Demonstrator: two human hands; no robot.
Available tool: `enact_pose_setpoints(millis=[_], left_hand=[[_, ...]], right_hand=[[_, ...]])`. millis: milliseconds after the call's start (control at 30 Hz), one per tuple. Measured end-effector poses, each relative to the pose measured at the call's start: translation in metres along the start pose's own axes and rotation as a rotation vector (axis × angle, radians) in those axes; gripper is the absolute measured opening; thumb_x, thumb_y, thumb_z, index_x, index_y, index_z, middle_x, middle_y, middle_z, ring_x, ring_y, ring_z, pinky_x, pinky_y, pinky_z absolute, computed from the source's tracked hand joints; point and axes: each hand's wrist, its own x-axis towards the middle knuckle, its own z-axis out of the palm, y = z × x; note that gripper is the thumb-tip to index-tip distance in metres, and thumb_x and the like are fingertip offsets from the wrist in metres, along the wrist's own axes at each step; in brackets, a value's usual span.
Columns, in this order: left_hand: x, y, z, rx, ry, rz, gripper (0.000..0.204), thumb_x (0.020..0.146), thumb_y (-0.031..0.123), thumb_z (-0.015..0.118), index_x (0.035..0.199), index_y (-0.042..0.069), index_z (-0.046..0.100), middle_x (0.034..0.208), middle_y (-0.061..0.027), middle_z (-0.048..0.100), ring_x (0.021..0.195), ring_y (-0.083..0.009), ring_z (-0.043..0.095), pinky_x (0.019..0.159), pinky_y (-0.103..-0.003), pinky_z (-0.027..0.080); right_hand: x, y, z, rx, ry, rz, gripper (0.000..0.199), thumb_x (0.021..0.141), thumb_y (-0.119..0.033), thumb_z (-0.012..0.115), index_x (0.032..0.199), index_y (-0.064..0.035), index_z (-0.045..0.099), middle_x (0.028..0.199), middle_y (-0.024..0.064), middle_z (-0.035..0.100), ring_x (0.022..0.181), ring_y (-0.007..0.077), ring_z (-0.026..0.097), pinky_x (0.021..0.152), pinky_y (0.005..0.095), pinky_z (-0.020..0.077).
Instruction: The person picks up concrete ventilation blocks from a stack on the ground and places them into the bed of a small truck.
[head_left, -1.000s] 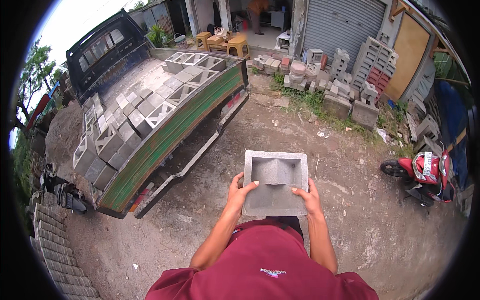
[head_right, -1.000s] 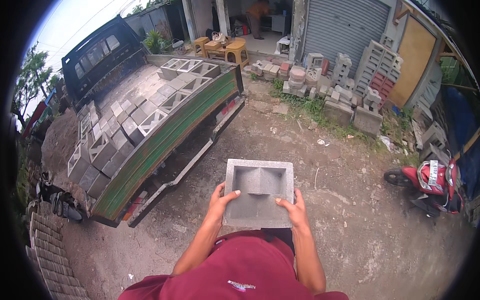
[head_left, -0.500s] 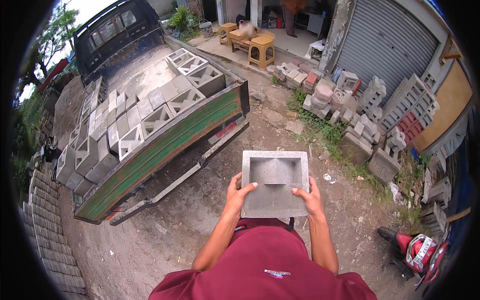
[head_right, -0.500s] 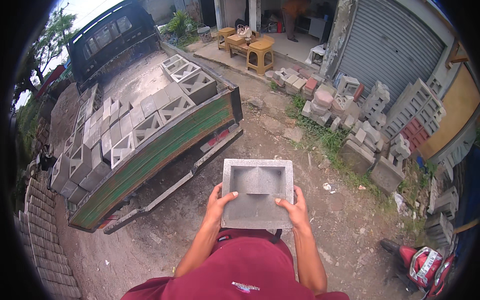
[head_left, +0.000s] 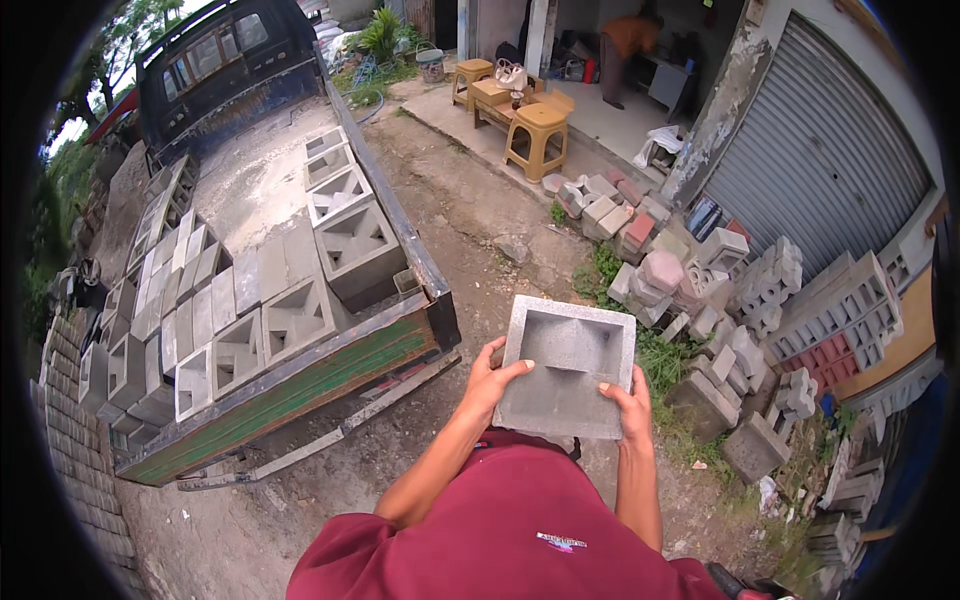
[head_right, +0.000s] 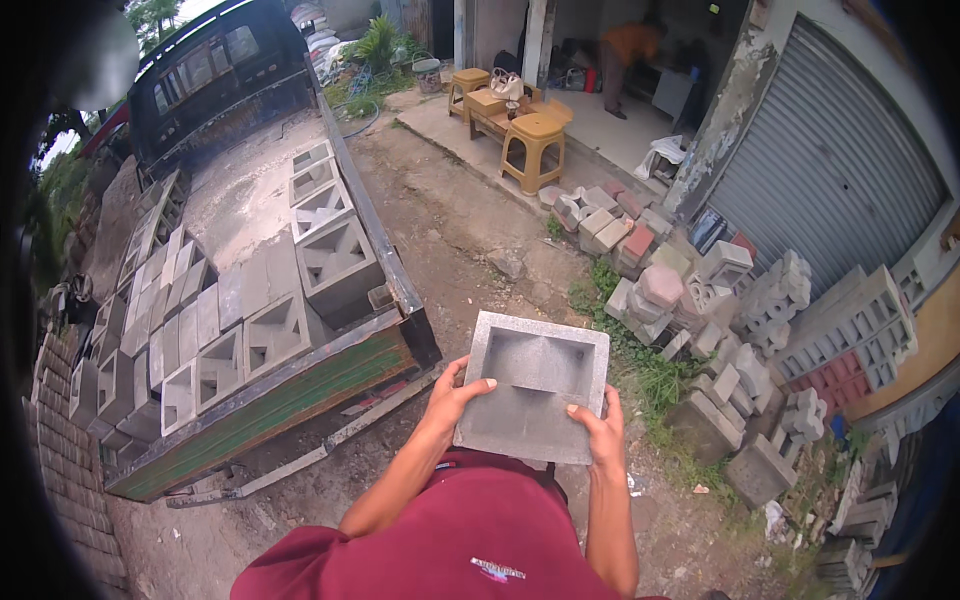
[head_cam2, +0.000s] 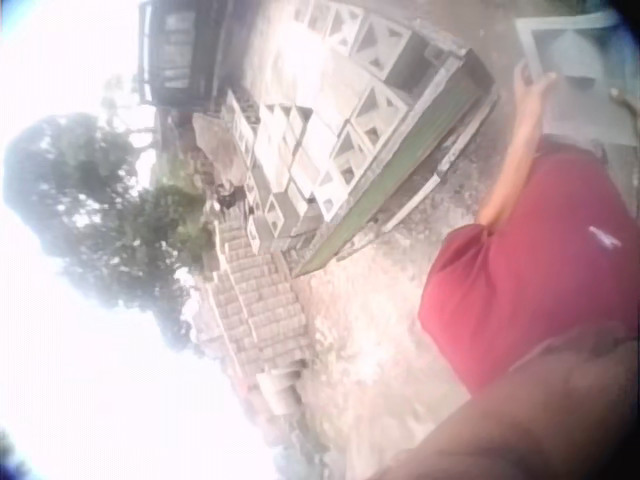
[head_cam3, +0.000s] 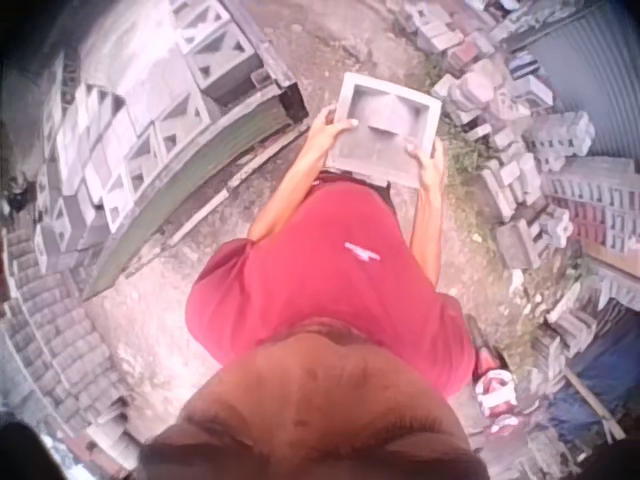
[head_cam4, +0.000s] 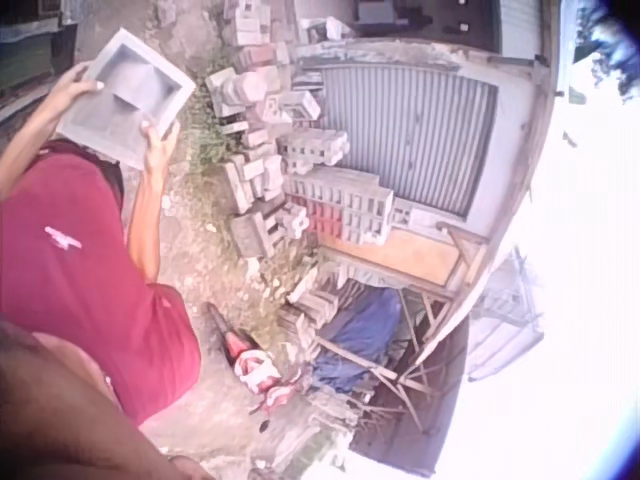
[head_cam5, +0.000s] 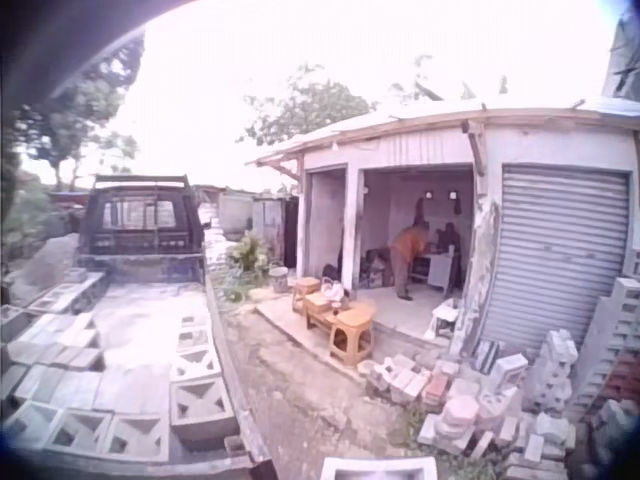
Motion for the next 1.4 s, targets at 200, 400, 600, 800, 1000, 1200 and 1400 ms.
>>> enact_pose_setpoints(millis=[200,400,600,800,1000,1200,1400], left_hand=[[0.132,0.049,0.026,-0.026,0.099,0.022,0.084,0.073,0.014,0.078,0.142,-0.001,0.033,0.118,-0.0221,0.056,0.106,-0.0276,0.059,0.088,-0.038,0.050],[0.283,0.073,0.025,-0.098,0.262,0.108,0.083,0.074,0.014,0.077,0.142,-0.001,0.032,0.117,-0.0209,0.056,0.104,-0.0269,0.060,0.087,-0.037,0.050],[0.412,0.124,0.012,-0.211,0.463,0.177,0.081,0.075,0.014,0.075,0.142,-0.001,0.032,0.121,-0.0215,0.056,0.107,-0.0271,0.059,0.089,-0.037,0.049],[0.491,0.187,-0.009,-0.295,0.668,0.285,0.078,0.075,0.015,0.074,0.139,-0.003,0.034,0.121,-0.0211,0.056,0.109,-0.0264,0.058,0.091,-0.037,0.048],[0.560,0.252,-0.064,-0.330,0.781,0.382,0.077,0.075,0.014,0.076,0.139,-0.001,0.036,0.122,-0.0181,0.057,0.110,-0.0259,0.058,0.094,-0.037,0.047],[0.630,0.335,-0.144,-0.246,0.837,0.535,0.078,0.072,0.005,0.074,0.141,-0.001,0.038,0.127,-0.0158,0.056,0.116,-0.0255,0.055,0.100,-0.036,0.042],[0.685,0.429,-0.228,-0.319,0.931,0.571,0.071,0.076,0.001,0.068,0.141,0.000,0.040,0.129,-0.0134,0.056,0.118,-0.0229,0.053,0.103,-0.033,0.038]], right_hand=[[0.156,-0.041,0.028,-0.026,-0.063,0.045,0.063,0.071,0.001,0.068,0.129,-0.0012,0.044,0.109,0.0122,0.061,0.094,0.0220,0.062,0.083,0.0332,0.0497],[0.346,-0.046,0.065,-0.057,-0.252,0.091,0.060,0.071,0.001,0.068,0.127,-0.0026,0.045,0.107,0.0125,0.061,0.092,0.0218,0.062,0.080,0.0327,0.0508],[0.527,-0.060,0.141,-0.136,-0.492,0.175,0.058,0.072,0.001,0.069,0.125,-0.0033,0.045,0.100,0.0131,0.063,0.084,0.0207,0.064,0.072,0.0327,0.0526],[0.650,-0.077,0.240,-0.285,-0.692,0.181,0.057,0.073,0.000,0.066,0.126,-0.0022,0.047,0.106,0.0103,0.061,0.091,0.0190,0.061,0.080,0.0308,0.0493],[0.745,-0.071,0.361,-0.247,-0.876,0.314,0.061,0.070,0.002,0.069,0.126,-0.0029,0.045,0.108,0.0113,0.060,0.096,0.0194,0.060,0.084,0.0334,0.0496],[0.833,-0.055,0.510,-0.189,-1.068,0.214,0.065,0.068,0.003,0.068,0.128,-0.0023,0.044,0.110,0.0115,0.059,0.098,0.0190,0.059,0.084,0.0318,0.0490],[0.890,-0.051,0.664,-0.206,-1.213,0.178,0.062,0.068,0.002,0.066,0.126,-0.0022,0.045,0.105,0.0074,0.059,0.092,0.0156,0.058,0.081,0.0290,0.0472]])
